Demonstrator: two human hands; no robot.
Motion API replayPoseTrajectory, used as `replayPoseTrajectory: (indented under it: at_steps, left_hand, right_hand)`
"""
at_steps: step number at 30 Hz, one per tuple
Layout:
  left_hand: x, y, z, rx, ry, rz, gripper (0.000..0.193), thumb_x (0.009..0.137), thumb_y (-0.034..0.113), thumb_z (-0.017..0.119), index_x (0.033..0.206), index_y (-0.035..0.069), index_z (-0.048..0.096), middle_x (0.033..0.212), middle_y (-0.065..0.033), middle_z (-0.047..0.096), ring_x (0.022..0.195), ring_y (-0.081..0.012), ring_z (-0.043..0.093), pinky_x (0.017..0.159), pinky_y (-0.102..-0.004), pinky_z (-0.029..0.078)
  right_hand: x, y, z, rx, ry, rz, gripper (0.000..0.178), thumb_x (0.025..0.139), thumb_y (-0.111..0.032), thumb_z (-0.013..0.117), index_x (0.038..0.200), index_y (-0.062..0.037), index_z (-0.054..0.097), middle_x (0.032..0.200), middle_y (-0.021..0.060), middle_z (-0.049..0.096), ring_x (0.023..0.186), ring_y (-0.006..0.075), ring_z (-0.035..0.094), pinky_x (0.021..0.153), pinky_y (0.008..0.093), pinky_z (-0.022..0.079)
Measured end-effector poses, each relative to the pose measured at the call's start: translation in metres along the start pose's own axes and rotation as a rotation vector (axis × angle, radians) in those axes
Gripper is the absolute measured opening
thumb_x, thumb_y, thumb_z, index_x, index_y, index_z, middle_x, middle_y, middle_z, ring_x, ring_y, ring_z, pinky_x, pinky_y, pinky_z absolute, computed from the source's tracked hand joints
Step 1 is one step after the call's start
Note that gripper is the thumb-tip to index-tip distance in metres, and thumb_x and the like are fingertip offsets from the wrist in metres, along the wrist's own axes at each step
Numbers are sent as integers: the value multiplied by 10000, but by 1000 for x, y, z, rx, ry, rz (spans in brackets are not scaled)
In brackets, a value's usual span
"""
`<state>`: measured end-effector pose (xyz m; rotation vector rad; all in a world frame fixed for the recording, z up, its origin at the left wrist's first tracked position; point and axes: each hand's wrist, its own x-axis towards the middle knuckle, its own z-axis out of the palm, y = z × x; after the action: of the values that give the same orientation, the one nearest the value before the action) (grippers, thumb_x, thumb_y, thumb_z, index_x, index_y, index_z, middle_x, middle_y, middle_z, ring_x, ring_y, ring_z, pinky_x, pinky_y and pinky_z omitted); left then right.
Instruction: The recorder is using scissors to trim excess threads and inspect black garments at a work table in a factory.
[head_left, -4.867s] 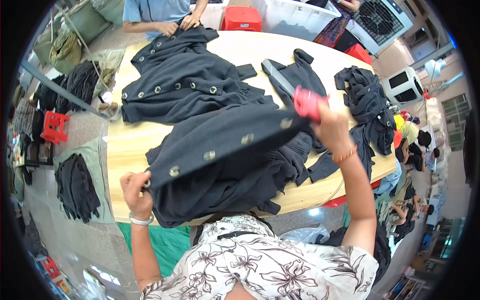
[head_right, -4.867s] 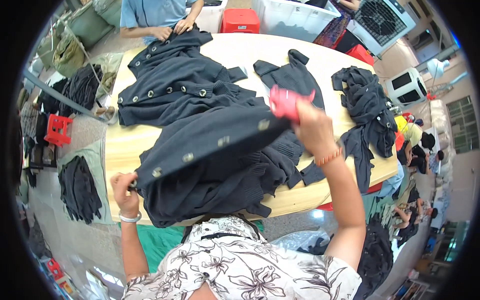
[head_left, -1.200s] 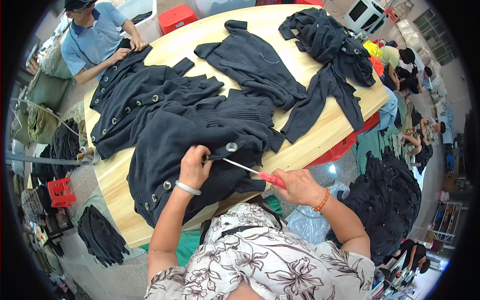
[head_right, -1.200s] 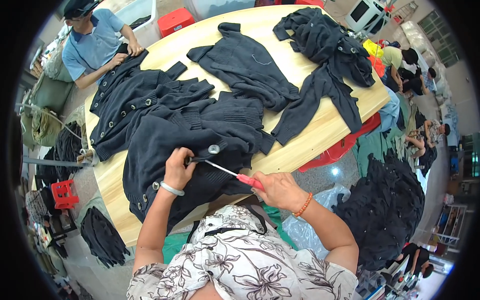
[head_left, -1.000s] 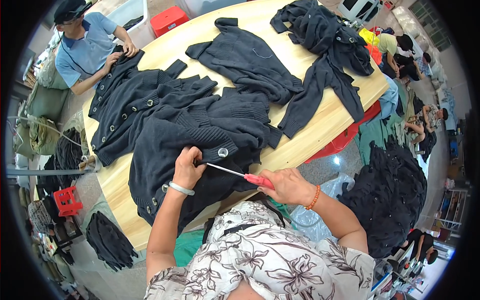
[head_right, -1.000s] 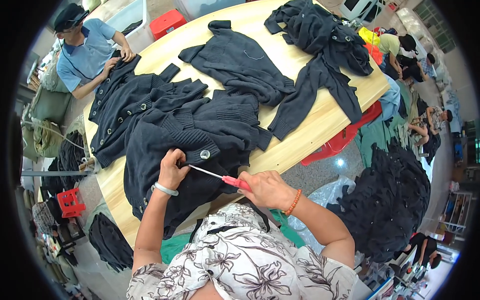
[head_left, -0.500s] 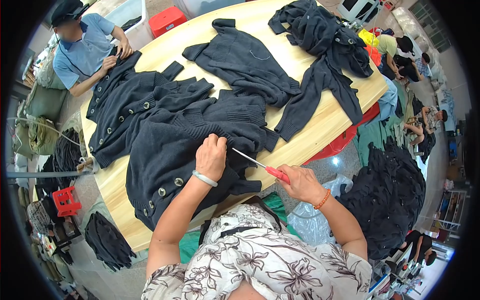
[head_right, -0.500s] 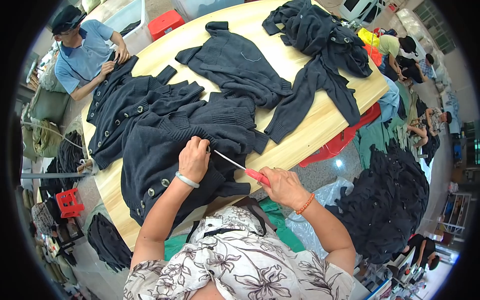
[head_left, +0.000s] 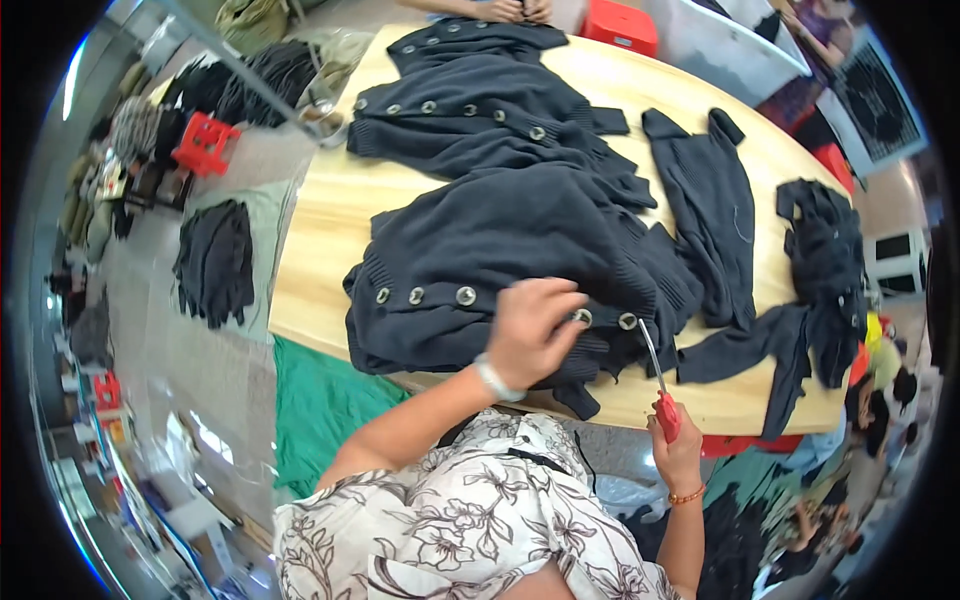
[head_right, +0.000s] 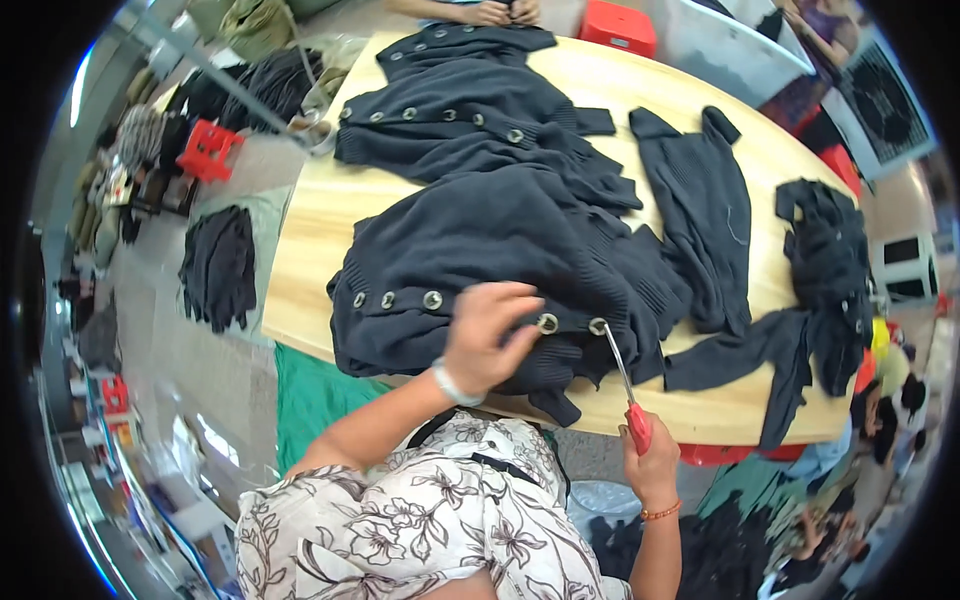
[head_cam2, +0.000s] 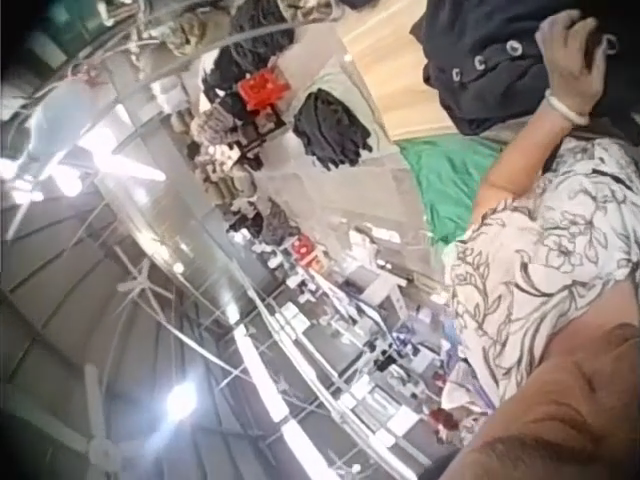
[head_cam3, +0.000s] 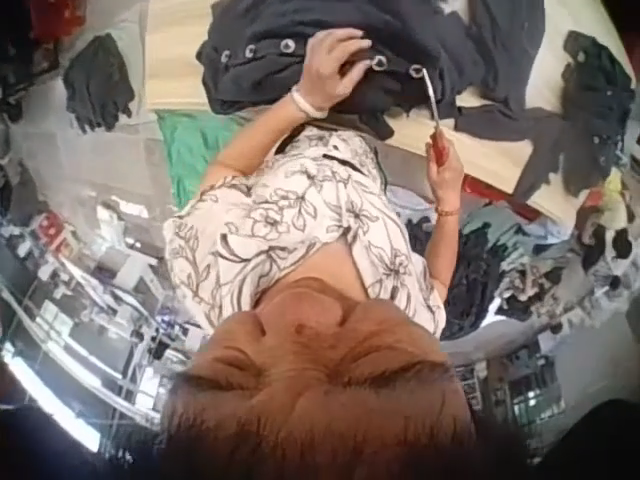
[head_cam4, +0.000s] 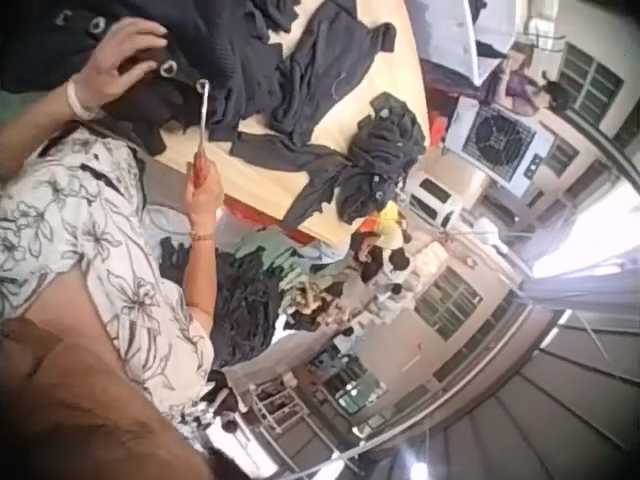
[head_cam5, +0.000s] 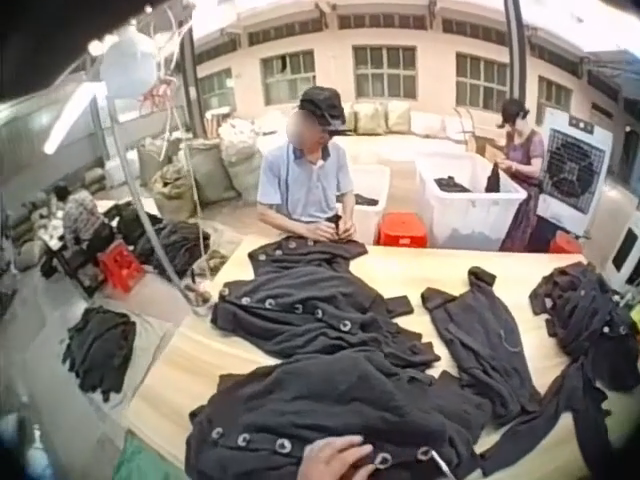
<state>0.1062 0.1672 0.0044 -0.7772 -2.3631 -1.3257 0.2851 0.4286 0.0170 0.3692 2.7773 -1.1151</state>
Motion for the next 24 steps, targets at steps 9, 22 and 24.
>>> replayPoseTrajectory:
  at_steps: [9, 22, 24]
  left_hand:
    - [-188, -136, -164, 285, 187, -660, 370, 817, 43, 648, 1182, 6, 595, 1117, -157, 622, 1072, -318, 578, 951, -404, 459]
    - [-166, -134, -141, -300, 394, -858, 266, 902, 137, 709, 1084, -20, 595, 953, -60, 633, 855, -109, 585, 733, -264, 495]
    - [-125, -124, -163, -341, 371, -852, 226, 930, 149, 680, 1067, -12, 600, 931, -50, 638, 840, -101, 582, 732, -256, 495]
  right_hand:
    - [48, -58, 15, -128, -173, -245, 236, 841, -71, 686, 1071, -58, 633, 892, 156, 642, 815, 371, 635, 708, 417, 506]
    - [67, -113, 99, -163, -536, -562, 430, 756, -22, 672, 1176, -97, 615, 1060, 84, 668, 930, 312, 619, 760, 406, 519]
    - [75, -121, 109, -107, -506, -546, 480, 795, -57, 679, 1261, -110, 576, 1074, 120, 660, 923, 329, 625, 778, 415, 520]
